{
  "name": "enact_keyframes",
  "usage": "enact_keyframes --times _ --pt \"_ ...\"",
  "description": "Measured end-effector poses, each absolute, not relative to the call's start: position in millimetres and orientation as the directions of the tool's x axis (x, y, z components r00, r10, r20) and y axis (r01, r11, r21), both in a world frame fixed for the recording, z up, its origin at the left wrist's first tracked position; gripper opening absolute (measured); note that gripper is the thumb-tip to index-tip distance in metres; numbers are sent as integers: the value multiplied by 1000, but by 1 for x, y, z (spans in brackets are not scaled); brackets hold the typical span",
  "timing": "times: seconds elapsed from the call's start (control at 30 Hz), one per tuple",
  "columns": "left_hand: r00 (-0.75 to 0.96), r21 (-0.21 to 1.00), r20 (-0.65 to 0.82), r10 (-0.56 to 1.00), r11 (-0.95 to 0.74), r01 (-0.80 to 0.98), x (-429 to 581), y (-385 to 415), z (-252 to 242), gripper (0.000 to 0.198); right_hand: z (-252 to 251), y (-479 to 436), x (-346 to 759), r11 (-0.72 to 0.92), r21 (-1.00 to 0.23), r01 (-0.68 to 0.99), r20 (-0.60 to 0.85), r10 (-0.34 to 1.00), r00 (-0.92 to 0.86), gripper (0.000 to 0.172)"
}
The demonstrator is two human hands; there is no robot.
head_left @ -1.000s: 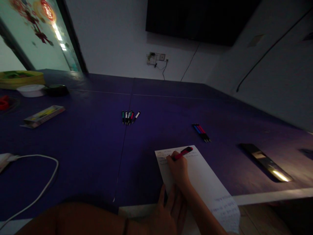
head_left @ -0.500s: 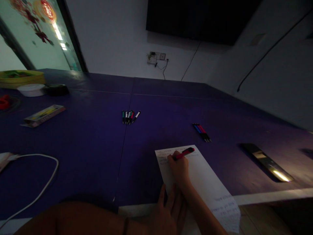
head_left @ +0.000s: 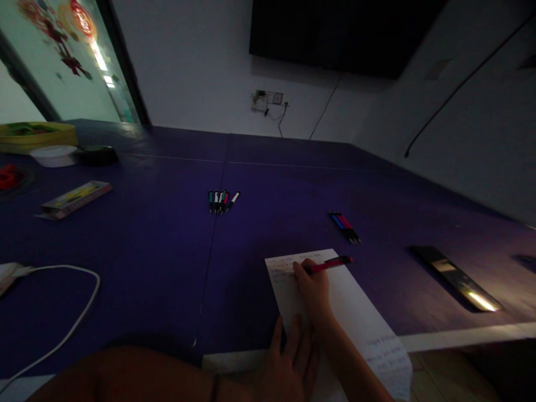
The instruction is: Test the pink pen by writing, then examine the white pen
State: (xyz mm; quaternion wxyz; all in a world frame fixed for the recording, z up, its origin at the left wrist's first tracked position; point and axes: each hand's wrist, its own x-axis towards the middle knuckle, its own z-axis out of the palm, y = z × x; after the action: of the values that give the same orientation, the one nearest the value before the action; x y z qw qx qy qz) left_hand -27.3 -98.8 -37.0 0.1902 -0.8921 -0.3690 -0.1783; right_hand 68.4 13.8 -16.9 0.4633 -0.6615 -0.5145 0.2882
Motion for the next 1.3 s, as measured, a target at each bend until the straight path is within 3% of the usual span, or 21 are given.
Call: enact_keyframes --times 0.1,0.2,0.37,0.57,0.73,0.97,1.07,1.17,1.3 --pt "657 -173 453 603 -663 728 -25 -100 -42 35 -15 14 70 -66 -978 196 -4 955 298 30" --pt "649 -170 433 625 -651 740 -22 -101 -50 36 -14 14 67 -72 -993 97 -38 948 315 34" --pt "696 -220 347 628 -667 712 -23 -101 -54 41 -17 15 64 -69 -988 141 -10 925 380 36" --pt "670 -289 469 576 -616 732 -27 -102 -62 46 -18 16 54 -39 -989 140 25 903 428 36" --pt "612 -222 502 610 -593 774 -21 -104 -83 47 -9 17 42 -51 -980 192 40 895 443 36" --pt "645 -234 489 588 -624 746 -26 -102 -78 50 -15 23 39 -40 -998 47 -14 890 456 37" --pt "591 -230 589 552 -586 777 -25 -99 -76 42 -13 24 42 -59 -988 -144 -107 929 355 34" --pt "441 -151 742 504 -515 843 -17 -94 -86 29 -8 32 50 -94 -933 -348 -152 978 145 27" --pt "257 -45 853 454 -427 903 -1 -87 -120 14 1 56 66 -166 -896 -411 -141 986 -92 25"
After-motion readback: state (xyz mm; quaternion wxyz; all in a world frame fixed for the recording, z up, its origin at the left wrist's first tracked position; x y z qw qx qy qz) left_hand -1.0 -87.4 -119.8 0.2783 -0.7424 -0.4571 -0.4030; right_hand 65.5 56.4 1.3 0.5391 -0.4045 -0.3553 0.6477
